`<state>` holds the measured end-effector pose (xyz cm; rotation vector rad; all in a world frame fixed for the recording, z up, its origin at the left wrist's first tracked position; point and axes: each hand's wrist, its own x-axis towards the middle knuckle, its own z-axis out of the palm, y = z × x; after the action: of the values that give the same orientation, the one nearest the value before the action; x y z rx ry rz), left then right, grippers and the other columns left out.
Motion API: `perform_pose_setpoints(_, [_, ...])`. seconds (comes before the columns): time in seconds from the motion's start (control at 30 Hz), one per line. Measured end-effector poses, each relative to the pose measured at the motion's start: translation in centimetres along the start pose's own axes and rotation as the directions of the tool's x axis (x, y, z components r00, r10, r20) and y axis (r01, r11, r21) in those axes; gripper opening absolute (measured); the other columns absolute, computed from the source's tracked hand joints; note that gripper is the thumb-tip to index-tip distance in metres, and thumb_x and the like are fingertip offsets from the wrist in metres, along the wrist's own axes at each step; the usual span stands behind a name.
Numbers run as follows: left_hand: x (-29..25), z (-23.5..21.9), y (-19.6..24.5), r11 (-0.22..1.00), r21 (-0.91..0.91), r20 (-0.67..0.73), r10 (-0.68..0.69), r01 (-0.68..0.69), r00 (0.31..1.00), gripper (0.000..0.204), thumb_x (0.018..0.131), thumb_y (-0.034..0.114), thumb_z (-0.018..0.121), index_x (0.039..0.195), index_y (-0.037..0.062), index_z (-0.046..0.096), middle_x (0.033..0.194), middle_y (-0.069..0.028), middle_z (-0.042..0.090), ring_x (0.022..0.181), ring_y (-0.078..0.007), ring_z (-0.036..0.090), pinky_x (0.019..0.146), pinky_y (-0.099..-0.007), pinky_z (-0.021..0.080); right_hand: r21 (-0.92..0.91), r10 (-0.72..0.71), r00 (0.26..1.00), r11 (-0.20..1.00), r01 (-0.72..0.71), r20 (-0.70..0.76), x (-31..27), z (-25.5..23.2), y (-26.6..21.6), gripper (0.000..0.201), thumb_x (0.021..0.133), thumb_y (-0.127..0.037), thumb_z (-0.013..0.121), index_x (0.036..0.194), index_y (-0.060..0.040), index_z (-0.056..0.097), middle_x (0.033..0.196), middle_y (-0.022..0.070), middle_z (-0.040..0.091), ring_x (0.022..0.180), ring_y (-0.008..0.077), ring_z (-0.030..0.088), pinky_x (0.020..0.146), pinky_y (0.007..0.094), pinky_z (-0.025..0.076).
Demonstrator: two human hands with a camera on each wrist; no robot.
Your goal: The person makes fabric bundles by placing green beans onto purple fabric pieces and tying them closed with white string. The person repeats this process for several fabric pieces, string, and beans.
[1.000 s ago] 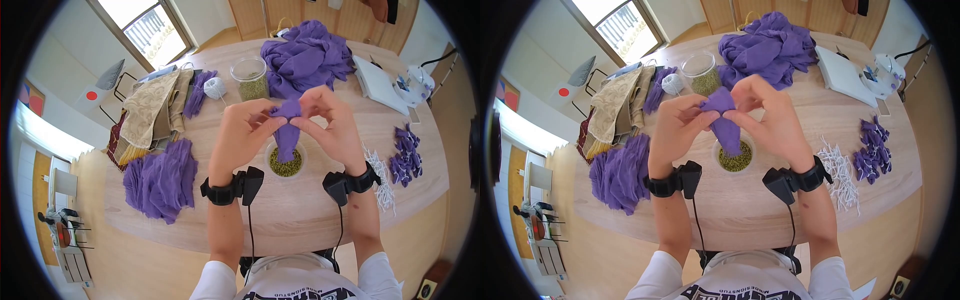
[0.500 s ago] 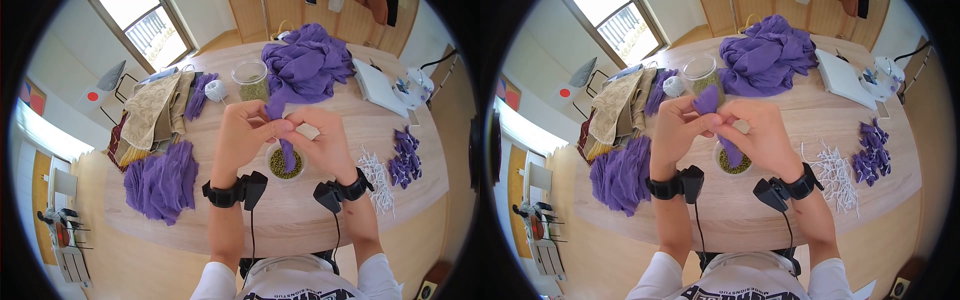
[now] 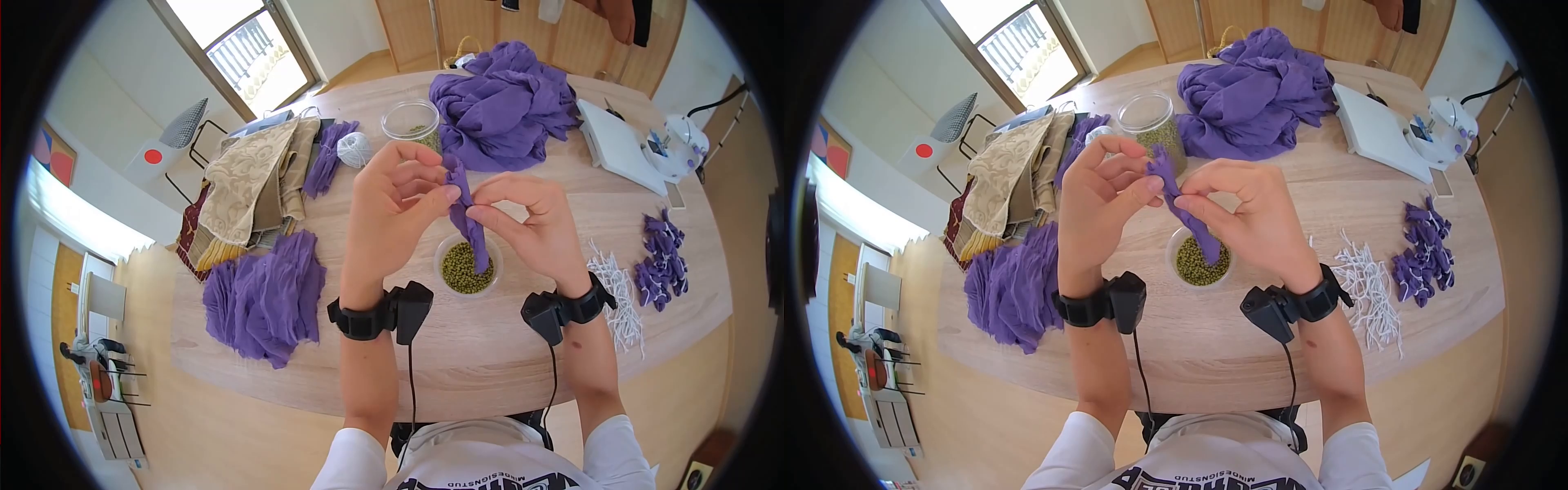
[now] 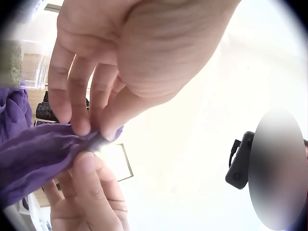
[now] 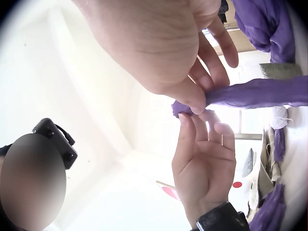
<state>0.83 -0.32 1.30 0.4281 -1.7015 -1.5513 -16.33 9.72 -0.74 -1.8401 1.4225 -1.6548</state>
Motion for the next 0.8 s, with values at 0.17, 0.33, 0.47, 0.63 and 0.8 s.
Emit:
perform_pose_setpoints(0.17, [0.0, 0.2, -0.2, 1.0, 0.017, -0.024, 0.017, -0.016, 1.0, 0.031, 0.084, -0.004, 0.073, 0.108, 0.0, 0.053, 0.093, -0.0087, 0.066, 0.085, -0.0123, 0.066, 0.074, -0.0277, 0.059, 0.022, 0.042, 0.999, 0.999, -0.042, -0.004, 0.0, 0.1, -0.1, 0.008, 0.086, -0.003, 0.071, 0.09, 0.0029, 0.068, 0.081, 0.0093, 0.07, 0.073, 0.0139, 0.066, 0.068, 0.0275, 0.051])
perform_pose_setpoints(0.33, [0.2, 0.3, -0.5, 0.999, -0.035, -0.041, 0.02, -0.021, 0.999, 0.034, 0.082, -0.002, 0.076, 0.105, 0.0006, 0.052, 0.09, -0.0102, 0.067, 0.082, -0.0124, 0.067, 0.074, -0.027, 0.058, 0.104, 0.119, 0.993, 0.987, -0.118, -0.002, -0.1, 0.4, 0.1, 0.011, 0.091, -0.004, 0.066, 0.099, 0.0045, 0.065, 0.082, 0.0089, 0.07, 0.077, 0.0111, 0.066, 0.074, 0.0261, 0.052])
perform_pose_setpoints(0.47, [0.0, 0.4, 0.0, 1.0, 0.013, -0.065, 0.006, -0.005, 0.998, 0.036, 0.08, -0.002, 0.079, 0.104, 0.0011, 0.052, 0.085, -0.0096, 0.068, 0.081, -0.0127, 0.067, 0.074, -0.0254, 0.057, 0.209, 0.262, 0.965, 0.944, -0.256, 0.0, -0.2, 0.4, -0.5, 0.01, 0.094, -0.005, 0.065, 0.099, 0.0037, 0.065, 0.087, 0.0058, 0.071, 0.08, 0.0078, 0.064, 0.074, 0.0242, 0.052])
perform_pose_setpoints(0.63, [0.1, 0.4, -0.2, 0.999, 0.028, -0.071, 0.03, -0.028, 0.997, 0.039, 0.08, -0.002, 0.079, 0.107, 0.0003, 0.052, 0.085, -0.0102, 0.069, 0.081, -0.0133, 0.068, 0.074, -0.0256, 0.057, 0.295, 0.297, 0.955, 0.911, -0.289, 0.017, -0.2, 0.1, -0.6, 0.01, 0.096, -0.006, 0.064, 0.1, 0.0038, 0.066, 0.088, 0.0031, 0.069, 0.081, 0.0047, 0.061, 0.072, 0.0215, 0.05])
perform_pose_setpoints(0.8, [0.1, 0.8, 0.0, 1.0, -0.022, -0.089, 0.02, -0.022, 0.996, 0.044, 0.082, -0.002, 0.076, 0.117, -0.0012, 0.049, 0.088, -0.0099, 0.069, 0.082, -0.0124, 0.067, 0.073, -0.0244, 0.055, 0.33, 0.27, 0.96, 0.902, -0.278, 0.07, -0.2, 0.5, -0.5, 0.009, 0.097, -0.006, 0.062, 0.099, 0.0029, 0.063, 0.088, 0.002, 0.067, 0.082, 0.0043, 0.06, 0.072, 0.0212, 0.049])
